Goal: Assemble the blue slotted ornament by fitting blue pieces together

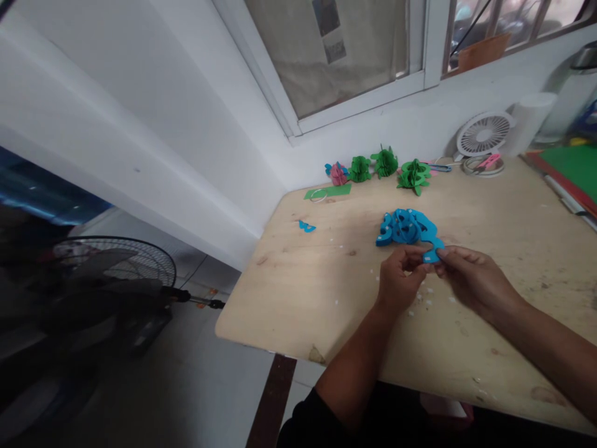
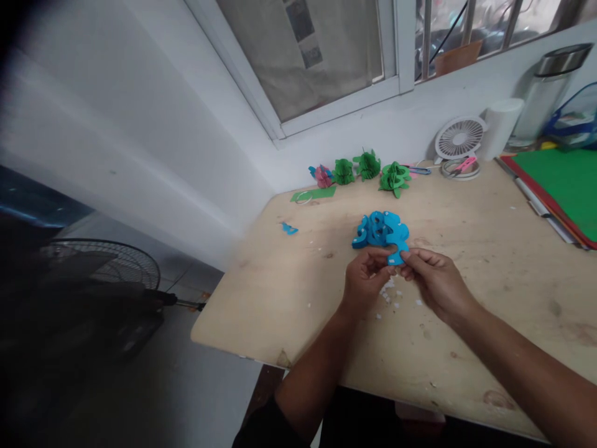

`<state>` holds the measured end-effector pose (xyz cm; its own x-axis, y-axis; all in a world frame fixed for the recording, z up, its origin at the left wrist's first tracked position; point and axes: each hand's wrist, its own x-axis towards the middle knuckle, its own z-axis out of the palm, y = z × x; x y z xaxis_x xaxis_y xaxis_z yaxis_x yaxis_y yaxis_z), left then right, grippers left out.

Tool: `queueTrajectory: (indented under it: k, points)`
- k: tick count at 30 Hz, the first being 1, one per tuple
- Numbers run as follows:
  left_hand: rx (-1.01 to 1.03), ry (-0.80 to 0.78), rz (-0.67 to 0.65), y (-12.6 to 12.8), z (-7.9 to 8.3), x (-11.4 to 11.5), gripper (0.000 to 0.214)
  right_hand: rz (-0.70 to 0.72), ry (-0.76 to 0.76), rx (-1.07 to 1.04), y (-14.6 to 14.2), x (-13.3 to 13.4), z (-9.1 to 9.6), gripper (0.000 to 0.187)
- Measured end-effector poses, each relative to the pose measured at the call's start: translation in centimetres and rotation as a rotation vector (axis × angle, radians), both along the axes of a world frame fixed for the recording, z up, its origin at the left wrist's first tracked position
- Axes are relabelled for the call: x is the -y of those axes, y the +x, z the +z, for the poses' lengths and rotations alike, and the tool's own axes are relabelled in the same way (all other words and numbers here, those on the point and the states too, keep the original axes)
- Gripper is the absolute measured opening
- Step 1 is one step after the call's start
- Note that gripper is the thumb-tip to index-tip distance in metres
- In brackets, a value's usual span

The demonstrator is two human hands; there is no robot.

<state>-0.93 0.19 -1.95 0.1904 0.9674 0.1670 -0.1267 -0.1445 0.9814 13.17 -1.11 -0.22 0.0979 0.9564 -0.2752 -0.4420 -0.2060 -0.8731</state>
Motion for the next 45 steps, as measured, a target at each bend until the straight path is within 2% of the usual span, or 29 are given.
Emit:
queueTrajectory:
  k: [6,13,17,19,24,33,37,39,42,45]
  points:
    - [-0.087,0.048,0.029,-0.1,-0.2,-0.1,0.019,0.034,-0.005,0.0,0.1,0.0,-0.1,0.04]
    - [0.08,-0.057,-0.047,-0.1,-0.2,-0.2,0.028,0.038,0.006,-0.024,0.1,0.0,0.0,0.039]
    - [0.085,-0.068,-0.061,-0.1,-0.3,-0.3,0.034,0.093,-0.005,-0.068,0.2,0.1,0.2,0.035]
    - [0.054,-0.049,-0.056,-0.1,-0.3,-0.2,0.03,0.098,-0.011,-0.055,0.2,0.0,0.1,0.036]
    - [-0.134,0.052,0.052,-0.3,-0.2,-0.2,0.02,0.072,-0.023,0.058,0.2,-0.2,-0.5,0.039]
    - [-0.196,0.094,0.036,-0.5,0.0,-0.2,0.021,0.077,-0.012,0.12,0.2,-0.1,0.0,0.042]
    - [-0.328,0.223,0.162,-0.4,0.2,0.1,0.024,0.048,0.022,0.181,0.1,-0.1,-0.1,0.042]
    - [-0.409,0.323,0.223,-0.4,0.2,0.3,0.017,0.026,0.033,0.211,0.1,-0.1,-0.3,0.041]
    - [-0.489,0.439,0.239,-0.4,0.1,0.4,0.006,-0.01,0.043,0.256,0.1,-0.1,-0.6,0.04]
    - [-0.531,0.514,0.234,-0.4,-0.1,0.3,0.012,-0.015,0.056,0.274,0.1,-0.1,-0.9,0.039]
